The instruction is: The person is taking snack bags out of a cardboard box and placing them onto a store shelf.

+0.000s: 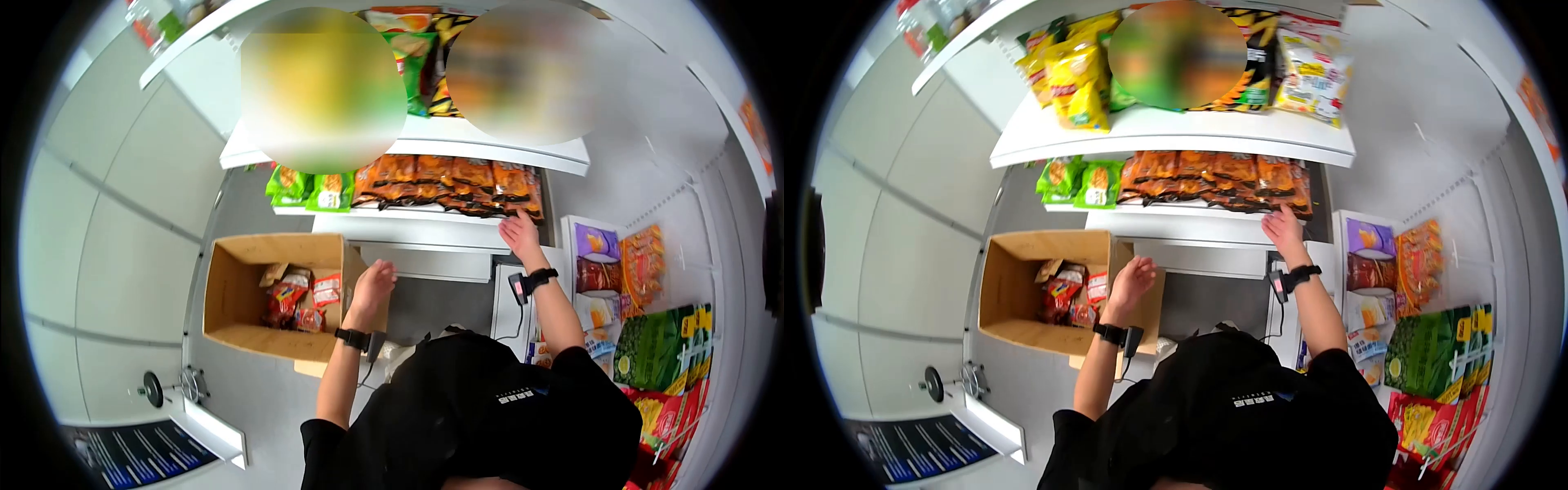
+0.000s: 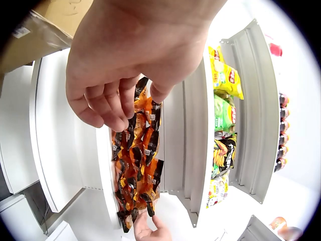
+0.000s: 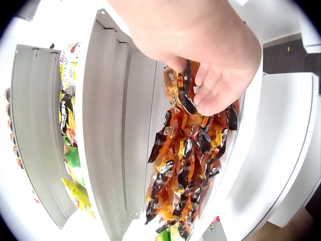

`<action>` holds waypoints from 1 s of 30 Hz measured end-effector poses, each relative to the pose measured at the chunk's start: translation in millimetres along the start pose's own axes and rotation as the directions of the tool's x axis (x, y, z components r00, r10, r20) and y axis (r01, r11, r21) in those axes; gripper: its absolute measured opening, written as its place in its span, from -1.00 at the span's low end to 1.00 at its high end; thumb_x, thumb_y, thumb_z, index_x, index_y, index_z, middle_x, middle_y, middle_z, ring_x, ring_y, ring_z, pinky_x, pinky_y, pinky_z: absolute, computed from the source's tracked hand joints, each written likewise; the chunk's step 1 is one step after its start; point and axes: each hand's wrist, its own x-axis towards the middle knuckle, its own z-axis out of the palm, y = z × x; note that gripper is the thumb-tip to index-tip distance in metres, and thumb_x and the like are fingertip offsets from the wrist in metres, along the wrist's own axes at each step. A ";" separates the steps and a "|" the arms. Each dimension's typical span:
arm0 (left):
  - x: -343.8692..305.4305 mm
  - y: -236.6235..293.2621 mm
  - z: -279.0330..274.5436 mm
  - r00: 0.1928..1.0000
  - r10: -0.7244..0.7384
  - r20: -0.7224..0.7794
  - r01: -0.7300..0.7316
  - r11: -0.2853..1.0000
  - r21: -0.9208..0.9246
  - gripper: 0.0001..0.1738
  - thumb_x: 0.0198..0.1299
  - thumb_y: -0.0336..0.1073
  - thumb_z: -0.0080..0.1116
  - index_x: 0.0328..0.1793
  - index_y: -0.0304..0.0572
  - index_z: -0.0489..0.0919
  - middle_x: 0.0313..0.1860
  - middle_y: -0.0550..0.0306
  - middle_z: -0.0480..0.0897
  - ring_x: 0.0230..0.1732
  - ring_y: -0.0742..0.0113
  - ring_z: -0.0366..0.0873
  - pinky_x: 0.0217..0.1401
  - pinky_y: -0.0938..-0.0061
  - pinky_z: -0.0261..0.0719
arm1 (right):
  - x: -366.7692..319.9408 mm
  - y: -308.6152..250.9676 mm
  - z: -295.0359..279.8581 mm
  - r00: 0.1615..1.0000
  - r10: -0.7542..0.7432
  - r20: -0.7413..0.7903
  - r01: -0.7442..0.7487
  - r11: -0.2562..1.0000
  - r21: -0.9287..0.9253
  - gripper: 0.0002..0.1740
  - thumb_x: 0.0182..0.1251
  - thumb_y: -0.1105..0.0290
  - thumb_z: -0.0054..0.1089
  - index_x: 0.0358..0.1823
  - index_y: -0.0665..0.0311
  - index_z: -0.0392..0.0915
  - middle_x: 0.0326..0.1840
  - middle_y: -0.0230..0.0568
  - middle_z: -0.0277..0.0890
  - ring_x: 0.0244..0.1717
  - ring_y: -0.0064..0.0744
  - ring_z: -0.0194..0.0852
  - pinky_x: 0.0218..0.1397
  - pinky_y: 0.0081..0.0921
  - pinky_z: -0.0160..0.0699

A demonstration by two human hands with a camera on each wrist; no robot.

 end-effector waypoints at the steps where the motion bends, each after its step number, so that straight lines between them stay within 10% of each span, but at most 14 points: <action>1: 0.0 0.3 -3.9 1.000 0.010 0.004 -0.010 1.000 -0.016 -0.61 0.34 0.00 -0.11 0.01 -0.15 0.48 -0.14 0.21 0.60 -0.18 0.43 0.51 -0.08 0.53 0.44 | -2.7 5.3 1.7 1.000 0.022 -0.005 -0.022 1.000 0.015 -0.41 0.18 0.03 0.18 -0.02 0.42 0.32 -0.05 0.04 0.47 -0.03 -0.14 0.49 0.07 -0.28 0.55; 18: -54.9 -14.7 -91.2 0.961 0.086 -0.264 -0.171 0.933 -0.318 -0.64 0.33 -0.03 -0.07 -0.10 -0.18 0.49 -0.24 0.24 0.58 -0.27 0.48 0.50 -0.13 0.57 0.49 | 1.2 99.2 85.2 0.927 0.335 0.170 -0.304 0.934 -0.188 -0.63 0.16 0.13 0.22 -0.22 0.27 0.39 -0.20 -0.20 0.46 -0.16 -0.31 0.48 -0.06 -0.46 0.56; 30: -72.8 -32.7 -202.0 0.906 -0.122 -0.406 -0.069 0.902 -0.425 -0.67 0.25 0.00 0.00 -0.12 -0.07 0.50 -0.26 0.29 0.61 -0.27 0.46 0.51 -0.15 0.52 0.45 | -24.5 171.1 192.9 0.855 0.459 0.243 -0.356 0.859 -0.368 -0.76 0.22 0.25 0.14 -0.27 0.27 0.40 -0.23 -0.18 0.47 -0.16 -0.29 0.47 -0.05 -0.43 0.55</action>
